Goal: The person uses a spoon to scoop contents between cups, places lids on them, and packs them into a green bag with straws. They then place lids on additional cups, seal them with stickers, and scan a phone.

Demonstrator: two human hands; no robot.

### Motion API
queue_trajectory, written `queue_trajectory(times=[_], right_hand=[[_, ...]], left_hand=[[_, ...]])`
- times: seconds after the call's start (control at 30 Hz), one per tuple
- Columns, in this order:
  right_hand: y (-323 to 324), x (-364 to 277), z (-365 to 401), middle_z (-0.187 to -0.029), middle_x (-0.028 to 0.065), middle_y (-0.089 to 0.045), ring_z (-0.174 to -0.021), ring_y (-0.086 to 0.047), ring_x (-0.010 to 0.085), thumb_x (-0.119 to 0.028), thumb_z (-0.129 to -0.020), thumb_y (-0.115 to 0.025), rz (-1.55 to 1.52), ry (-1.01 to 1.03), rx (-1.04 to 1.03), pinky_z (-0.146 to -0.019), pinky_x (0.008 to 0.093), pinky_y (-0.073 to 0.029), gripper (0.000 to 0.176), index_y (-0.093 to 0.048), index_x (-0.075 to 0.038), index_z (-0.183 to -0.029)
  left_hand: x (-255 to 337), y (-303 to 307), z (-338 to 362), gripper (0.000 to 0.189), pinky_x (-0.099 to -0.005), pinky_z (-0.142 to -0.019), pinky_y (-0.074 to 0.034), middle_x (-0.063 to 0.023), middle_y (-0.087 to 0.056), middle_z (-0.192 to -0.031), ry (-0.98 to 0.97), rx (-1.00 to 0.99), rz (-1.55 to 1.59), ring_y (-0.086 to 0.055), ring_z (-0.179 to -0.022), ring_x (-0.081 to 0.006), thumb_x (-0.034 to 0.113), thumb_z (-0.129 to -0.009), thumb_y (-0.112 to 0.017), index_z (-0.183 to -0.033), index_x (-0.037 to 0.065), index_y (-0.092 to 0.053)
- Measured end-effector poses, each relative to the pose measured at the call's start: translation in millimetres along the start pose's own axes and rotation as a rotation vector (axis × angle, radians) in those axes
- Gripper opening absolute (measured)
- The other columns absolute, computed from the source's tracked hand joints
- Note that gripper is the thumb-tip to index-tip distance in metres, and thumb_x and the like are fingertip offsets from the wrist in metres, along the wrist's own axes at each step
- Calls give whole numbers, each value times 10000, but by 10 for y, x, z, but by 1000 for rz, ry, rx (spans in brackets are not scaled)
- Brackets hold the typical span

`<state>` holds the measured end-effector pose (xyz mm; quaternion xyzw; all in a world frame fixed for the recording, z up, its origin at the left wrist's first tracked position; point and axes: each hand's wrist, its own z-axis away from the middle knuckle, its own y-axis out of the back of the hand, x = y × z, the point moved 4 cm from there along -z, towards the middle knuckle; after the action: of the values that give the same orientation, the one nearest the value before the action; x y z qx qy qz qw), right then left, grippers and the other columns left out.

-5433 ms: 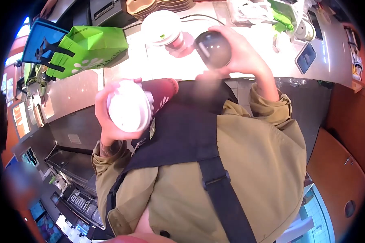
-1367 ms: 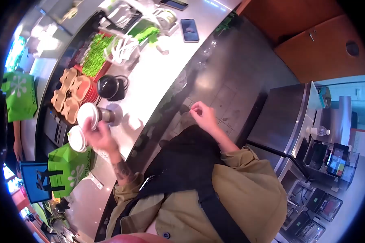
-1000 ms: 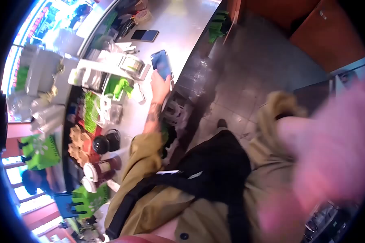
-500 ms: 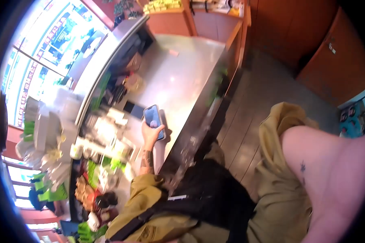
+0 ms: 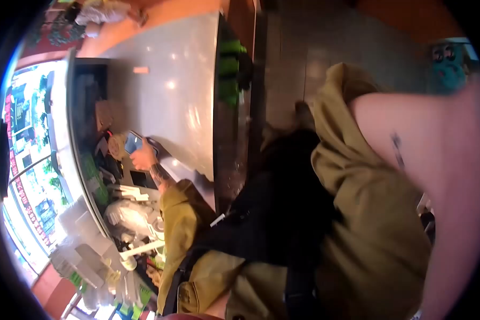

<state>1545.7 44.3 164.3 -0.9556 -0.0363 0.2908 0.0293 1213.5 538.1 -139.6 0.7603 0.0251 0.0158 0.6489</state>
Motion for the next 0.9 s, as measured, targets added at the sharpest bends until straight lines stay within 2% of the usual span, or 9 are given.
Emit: queue_trajectory(times=[0.2, 0.3, 0.37, 0.43, 0.5, 0.6, 0.7, 0.83, 0.9], right_hand=[[-583, 2681, 1757, -684, 37, -663, -627, -617, 139, -239, -819, -721, 233, -847, -154, -552, 292, -473, 202, -680, -44, -786], [-1050, 3585, 3373, -858, 163, -682, -777, -669, 336, -437, -720, -776, 534, -784, -557, -720, 435, -543, 450, -685, -32, -894], [-1163, 3627, 3724, -911, 196, -670, -864, -665, 377, -315, -791, -710, 457, -1073, -921, -723, 449, -550, 331, -665, -45, -978], [-1173, 3449, 3567, -852, 156, -684, -803, -669, 337, -221, -784, -685, 643, -1047, -937, -727, 428, -548, 178, -674, -73, -882], [-1211, 3418, 3585, -849, 153, -685, -809, -664, 350, -184, -800, -628, 481, -1046, -975, -741, 448, -539, 146, -666, -72, -885], [-1189, 3352, 3638, -802, 99, -659, -702, -633, 241, -231, -849, -594, -88, -1258, -963, -635, 360, -500, 207, -639, -31, -880], [-979, 2851, 3249, -798, -1, -567, -679, -530, 95, -223, -918, -546, -814, -1687, -849, -622, 278, -455, 181, -600, -55, -955], [-472, 2058, 2608, -813, -14, -496, -735, -481, 65, -160, -945, -504, -1331, -1840, -715, -677, 264, -445, 129, -525, -53, -1014], [-235, 1897, 2437, -834, -15, -490, -743, -492, 89, -129, -943, -516, -1168, -1587, -781, -700, 270, -445, 89, -533, -47, -974]], left_hand=[[46, -125, 166, 1032, -564, -894, -441, -385, -517, -1167, 76, -10, -115, -509, -1074, -541, 686, -828, -458, -1347, -177, -232], [-118, -267, -81, 1055, -536, -920, -431, -373, -549, -1155, 8, -35, -183, -549, -1088, -495, 696, -831, -449, -1374, -158, -150], [-27, -131, 30, 1018, -520, -929, -424, -343, -558, -1145, 47, -52, -133, -558, -1063, -477, 716, -813, -464, -1329, -133, -240], [210, -14, 309, 856, -499, -906, -441, -305, -557, -1114, -18, 377, -438, -567, -1011, -444, 622, -836, -543, -1243, -114, -382], [816, 492, 885, 624, -465, -861, -465, -267, -549, -1087, -628, 506, -20, -573, -956, -384, 423, -848, -656, -1159, -93, -492], [1936, 800, 2452, 345, -402, -859, -462, -168, -597, -1052, -1014, 4, 482, -573, -947, -318, 144, -817, -698, -1089, -30, -578], [2465, 446, 3339, 841, -442, -997, -389, -190, -483, -1293, -1234, -294, 353, -467, -1170, -371, 328, -647, -832, -1311, -3, -435], [2324, 311, 3254, 256, -450, -739, -490, -196, -599, -1049, -1024, -524, 248, -584, -929, -381, 74, -798, -603, -1048, 28, -575], [2264, 755, 3270, 139, -460, -580, -469, -218, -619, -804, -1080, -503, 463, -572, -694, -428, 12, -810, -569, -946, -2, -593]])
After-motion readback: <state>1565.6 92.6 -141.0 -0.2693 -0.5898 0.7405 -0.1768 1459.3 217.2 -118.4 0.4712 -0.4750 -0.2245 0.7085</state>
